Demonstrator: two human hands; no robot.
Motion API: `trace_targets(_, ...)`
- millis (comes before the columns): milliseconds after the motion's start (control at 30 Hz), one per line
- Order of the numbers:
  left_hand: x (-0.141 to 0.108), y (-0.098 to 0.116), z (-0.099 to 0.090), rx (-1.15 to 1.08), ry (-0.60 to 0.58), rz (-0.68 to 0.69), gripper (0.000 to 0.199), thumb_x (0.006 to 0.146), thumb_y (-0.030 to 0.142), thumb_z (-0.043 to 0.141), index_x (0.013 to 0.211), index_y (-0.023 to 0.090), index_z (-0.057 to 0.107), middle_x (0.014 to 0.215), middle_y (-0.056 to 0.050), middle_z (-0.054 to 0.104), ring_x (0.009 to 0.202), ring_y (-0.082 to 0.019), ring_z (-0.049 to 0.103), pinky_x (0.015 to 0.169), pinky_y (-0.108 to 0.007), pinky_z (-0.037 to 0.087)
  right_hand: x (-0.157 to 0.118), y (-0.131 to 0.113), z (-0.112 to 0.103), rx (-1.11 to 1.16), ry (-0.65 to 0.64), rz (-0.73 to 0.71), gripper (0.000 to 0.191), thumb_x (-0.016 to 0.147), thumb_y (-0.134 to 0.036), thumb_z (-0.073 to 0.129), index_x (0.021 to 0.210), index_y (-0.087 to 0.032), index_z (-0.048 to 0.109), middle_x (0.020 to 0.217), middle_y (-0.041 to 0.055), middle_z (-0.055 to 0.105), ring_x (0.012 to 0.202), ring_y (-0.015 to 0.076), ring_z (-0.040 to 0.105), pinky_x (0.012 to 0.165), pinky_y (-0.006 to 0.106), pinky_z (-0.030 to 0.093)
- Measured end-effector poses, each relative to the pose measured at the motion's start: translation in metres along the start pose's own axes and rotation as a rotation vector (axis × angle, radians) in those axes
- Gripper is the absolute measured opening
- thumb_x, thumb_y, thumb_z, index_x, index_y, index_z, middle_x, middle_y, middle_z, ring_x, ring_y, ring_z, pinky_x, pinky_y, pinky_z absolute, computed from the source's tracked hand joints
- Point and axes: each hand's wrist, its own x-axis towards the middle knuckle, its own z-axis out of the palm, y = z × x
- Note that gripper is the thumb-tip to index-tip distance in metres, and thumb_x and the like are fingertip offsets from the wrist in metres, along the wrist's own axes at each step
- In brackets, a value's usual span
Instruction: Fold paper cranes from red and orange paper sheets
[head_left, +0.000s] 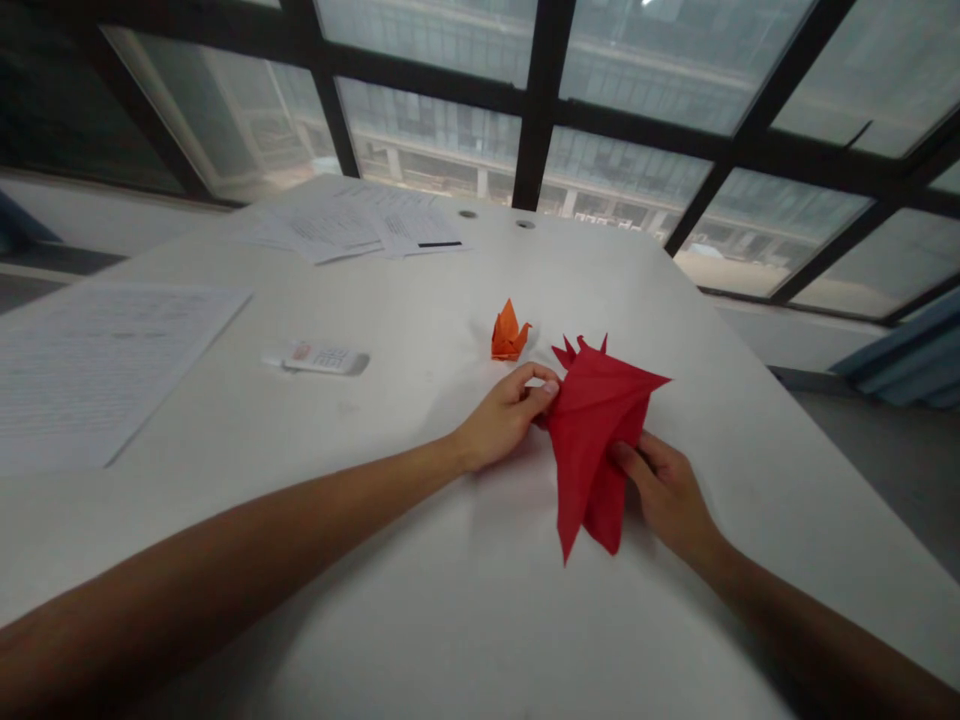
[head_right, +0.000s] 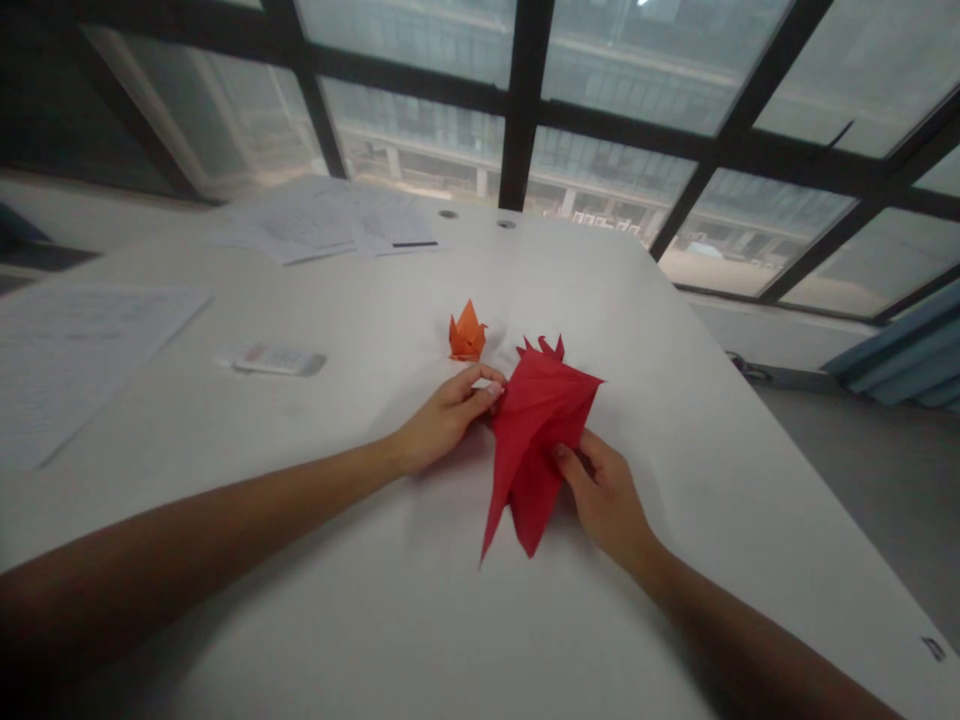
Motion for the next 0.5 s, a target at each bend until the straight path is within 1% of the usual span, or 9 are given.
trace_targets(100, -0.005, -0.002, 0.000, 0.067, 0.007, 0.063, 0.045, 0.093, 0.057, 0.062, 0.119, 0.023, 0.049, 0.113, -0.007, 0.060, 0.093, -0.017, 0.058, 0.078, -0.030, 0.048, 0.001, 0.001, -0.001, 0.020, 0.110, 0.069, 0.026, 0.094, -0.046, 0.063, 0.099, -0.023, 0.074, 0.094, 0.0039, 0.077, 0.082, 0.0240, 0.067, 0.073, 0.033, 0.053)
trace_targets(133, -0.008, -0.002, 0.001, 0.130, -0.005, 0.106, 0.051, 0.092, 0.059, 0.063, 0.126, 0.024, 0.046, 0.125, -0.010, 0.055, 0.102, -0.020, 0.057, 0.081, -0.032, 0.048, 0.001, 0.002, -0.002, 0.017, 0.131, 0.079, 0.027, 0.093, -0.047, 0.064, 0.099, -0.022, 0.073, 0.093, 0.0041, 0.077, 0.081, 0.0239, 0.067, 0.072, 0.033, 0.053)
trace_targets(167, -0.012, -0.003, 0.002, 0.218, -0.022, 0.163, 0.062, 0.089, 0.060, 0.067, 0.133, 0.025, 0.041, 0.132, -0.012, 0.050, 0.110, -0.023, 0.055, 0.084, -0.035, 0.049, 0.001, 0.003, -0.002, 0.012, 0.147, 0.085, 0.028, 0.091, -0.048, 0.066, 0.098, -0.022, 0.073, 0.091, 0.0042, 0.077, 0.079, 0.0236, 0.067, 0.070, 0.032, 0.053)
trace_targets(233, -0.019, -0.004, 0.006, 0.381, -0.056, 0.312, 0.088, 0.074, 0.060, 0.082, 0.141, 0.027, 0.036, 0.143, -0.016, 0.039, 0.122, -0.030, 0.048, 0.092, -0.041, 0.049, 0.000, 0.003, -0.002, -0.002, 0.175, 0.095, 0.028, 0.089, -0.048, 0.070, 0.092, -0.021, 0.073, 0.085, 0.0037, 0.076, 0.073, 0.0221, 0.065, 0.066, 0.031, 0.052)
trace_targets(300, -0.024, -0.005, 0.012, 0.477, -0.072, 0.417, 0.103, 0.060, 0.056, 0.092, 0.142, 0.027, 0.036, 0.149, -0.017, 0.033, 0.128, -0.035, 0.044, 0.098, -0.047, 0.047, 0.000, 0.003, -0.002, -0.013, 0.188, 0.094, 0.028, 0.087, -0.048, 0.073, 0.087, -0.020, 0.072, 0.081, 0.0031, 0.074, 0.069, 0.0203, 0.062, 0.062, 0.030, 0.051)
trace_targets(333, -0.025, -0.006, 0.015, 0.495, -0.071, 0.419, 0.104, 0.059, 0.053, 0.094, 0.142, 0.027, 0.037, 0.149, -0.018, 0.033, 0.128, -0.035, 0.044, 0.098, -0.047, 0.048, 0.000, 0.003, -0.002, -0.015, 0.186, 0.093, 0.028, 0.086, -0.047, 0.074, 0.086, -0.020, 0.072, 0.080, 0.0030, 0.074, 0.068, 0.0199, 0.062, 0.061, 0.029, 0.050)
trace_targets(367, -0.025, -0.006, 0.017, 0.486, -0.065, 0.384, 0.100, 0.061, 0.050, 0.093, 0.141, 0.027, 0.038, 0.147, -0.017, 0.036, 0.125, -0.034, 0.047, 0.095, -0.046, 0.049, 0.000, 0.003, -0.001, -0.012, 0.186, 0.091, 0.028, 0.085, -0.047, 0.075, 0.086, -0.019, 0.073, 0.080, 0.0033, 0.074, 0.068, 0.0199, 0.062, 0.061, 0.029, 0.051)
trace_targets(433, -0.021, -0.006, 0.018, 0.393, -0.056, 0.241, 0.078, 0.075, 0.041, 0.084, 0.138, 0.025, 0.041, 0.132, -0.014, 0.050, 0.111, -0.028, 0.056, 0.086, -0.040, 0.052, 0.000, 0.004, -0.001, 0.013, 0.198, 0.084, 0.028, 0.083, -0.046, 0.078, 0.087, -0.019, 0.074, 0.082, 0.0042, 0.076, 0.070, 0.0206, 0.064, 0.063, 0.031, 0.052)
trace_targets(500, -0.015, -0.005, 0.016, 0.253, -0.037, 0.101, 0.050, 0.085, 0.033, 0.073, 0.127, 0.022, 0.048, 0.110, -0.008, 0.060, 0.093, -0.020, 0.059, 0.079, -0.034, 0.050, 0.002, 0.006, -0.001, 0.050, 0.215, 0.089, 0.028, 0.080, -0.045, 0.080, 0.087, -0.019, 0.074, 0.085, 0.0053, 0.077, 0.072, 0.0214, 0.066, 0.066, 0.032, 0.055)
